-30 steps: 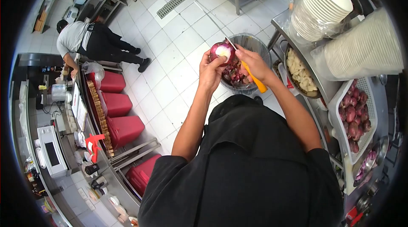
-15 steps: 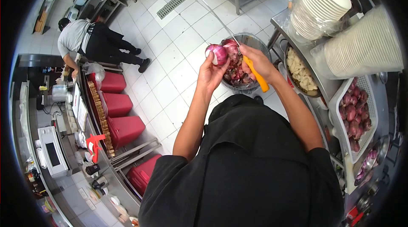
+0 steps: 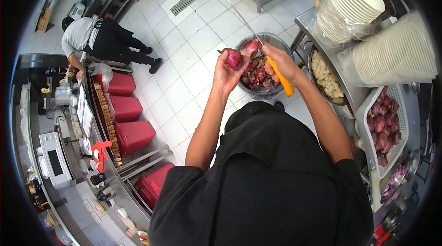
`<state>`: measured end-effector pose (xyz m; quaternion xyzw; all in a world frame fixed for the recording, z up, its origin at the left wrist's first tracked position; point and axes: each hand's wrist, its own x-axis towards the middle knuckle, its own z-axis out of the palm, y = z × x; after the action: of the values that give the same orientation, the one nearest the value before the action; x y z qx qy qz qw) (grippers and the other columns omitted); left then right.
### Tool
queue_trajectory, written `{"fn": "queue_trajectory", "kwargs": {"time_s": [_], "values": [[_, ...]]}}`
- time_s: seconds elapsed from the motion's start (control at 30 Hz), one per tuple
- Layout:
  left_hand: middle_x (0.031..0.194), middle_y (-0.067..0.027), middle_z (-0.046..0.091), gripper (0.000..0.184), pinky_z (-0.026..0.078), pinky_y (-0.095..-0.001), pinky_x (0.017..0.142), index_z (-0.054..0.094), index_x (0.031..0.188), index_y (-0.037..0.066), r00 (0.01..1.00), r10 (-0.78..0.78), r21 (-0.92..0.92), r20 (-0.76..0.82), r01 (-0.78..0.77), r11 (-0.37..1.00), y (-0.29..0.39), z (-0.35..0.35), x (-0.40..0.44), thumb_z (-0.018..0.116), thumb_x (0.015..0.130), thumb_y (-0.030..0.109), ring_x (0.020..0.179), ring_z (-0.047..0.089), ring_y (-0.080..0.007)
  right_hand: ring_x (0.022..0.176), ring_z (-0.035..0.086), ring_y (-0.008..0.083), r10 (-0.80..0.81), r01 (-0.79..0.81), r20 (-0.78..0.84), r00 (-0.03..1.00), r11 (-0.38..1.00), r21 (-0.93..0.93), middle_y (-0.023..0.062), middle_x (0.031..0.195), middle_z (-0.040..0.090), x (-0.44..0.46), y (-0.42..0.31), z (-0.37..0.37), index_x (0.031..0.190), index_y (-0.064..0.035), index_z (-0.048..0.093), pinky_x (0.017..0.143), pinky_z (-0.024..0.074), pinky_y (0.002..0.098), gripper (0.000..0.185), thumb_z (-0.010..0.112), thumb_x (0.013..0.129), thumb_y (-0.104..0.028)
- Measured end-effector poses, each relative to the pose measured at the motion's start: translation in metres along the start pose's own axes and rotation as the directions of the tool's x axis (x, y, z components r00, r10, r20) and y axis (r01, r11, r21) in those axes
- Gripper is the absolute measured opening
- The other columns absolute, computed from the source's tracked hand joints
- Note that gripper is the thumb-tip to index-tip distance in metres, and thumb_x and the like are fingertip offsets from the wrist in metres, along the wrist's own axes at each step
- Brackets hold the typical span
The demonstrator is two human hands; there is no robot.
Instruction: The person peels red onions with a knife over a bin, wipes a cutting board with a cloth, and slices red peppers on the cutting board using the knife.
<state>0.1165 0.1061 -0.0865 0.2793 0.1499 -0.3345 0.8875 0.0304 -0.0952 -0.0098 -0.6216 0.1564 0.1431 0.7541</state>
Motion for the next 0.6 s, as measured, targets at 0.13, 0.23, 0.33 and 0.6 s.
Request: {"fn": "queue_trajectory", "kwargs": {"time_s": [0.13,0.23,0.33,0.6], "values": [[0.11,-0.0119,0.062,0.033,0.046,-0.0507,0.105,0.056,0.112,0.008,0.996,0.054,0.054,-0.069,-0.051,0.997,-0.004,-0.011,0.01,0.067,0.089,0.028,0.108,0.06,-0.029,0.041,0.045,0.01,0.066,-0.066,0.034,0.997,0.998,-0.008,0.004,0.061,0.05,0.005,0.007,-0.004,0.156,-0.0151,0.028,0.037,0.0374,0.0252,0.069,0.045,0.1,-0.051],[0.109,-0.0126,0.061,0.036,0.046,-0.0509,0.104,0.054,0.113,0.007,0.972,0.129,0.16,-0.194,-0.099,0.982,-0.016,-0.008,0.016,0.064,0.09,0.032,0.11,0.059,-0.03,0.041,0.046,0.0104,0.129,-0.13,-0.011,0.992,0.99,-0.045,0.0045,0.061,0.051,0.011,0.021,0.004,0.153,-0.0153,0.034,0.037,0.0375,0.0252,0.066,0.044,0.1,-0.053],[0.11,-0.0133,0.06,0.036,0.048,-0.05,0.101,0.052,0.113,0.007,0.983,0.138,0.118,-0.12,-0.124,0.985,-0.019,0.003,0.017,0.063,0.09,0.031,0.108,0.059,-0.0298,0.041,0.046,0.0109,0.149,-0.145,0.138,0.979,0.989,-0.036,0.0048,0.061,0.051,0.005,0.028,0.006,0.145,-0.015,0.043,0.037,0.0375,0.0257,0.059,0.044,0.1,-0.054],[0.087,-0.0123,0.063,0.021,0.055,-0.0444,0.076,0.056,0.091,0.004,0.982,0.138,0.12,-0.127,-0.123,0.985,-0.024,0.024,0.016,0.051,0.086,0.023,0.084,0.063,-0.0279,0.042,0.047,0.0109,0.115,-0.104,0.072,0.991,0.985,-0.141,0.0027,0.06,0.05,-0.009,0.033,0.016,0.139,-0.0132,0.046,0.038,0.0396,0.0277,0.053,0.047,0.1,-0.048]]}}
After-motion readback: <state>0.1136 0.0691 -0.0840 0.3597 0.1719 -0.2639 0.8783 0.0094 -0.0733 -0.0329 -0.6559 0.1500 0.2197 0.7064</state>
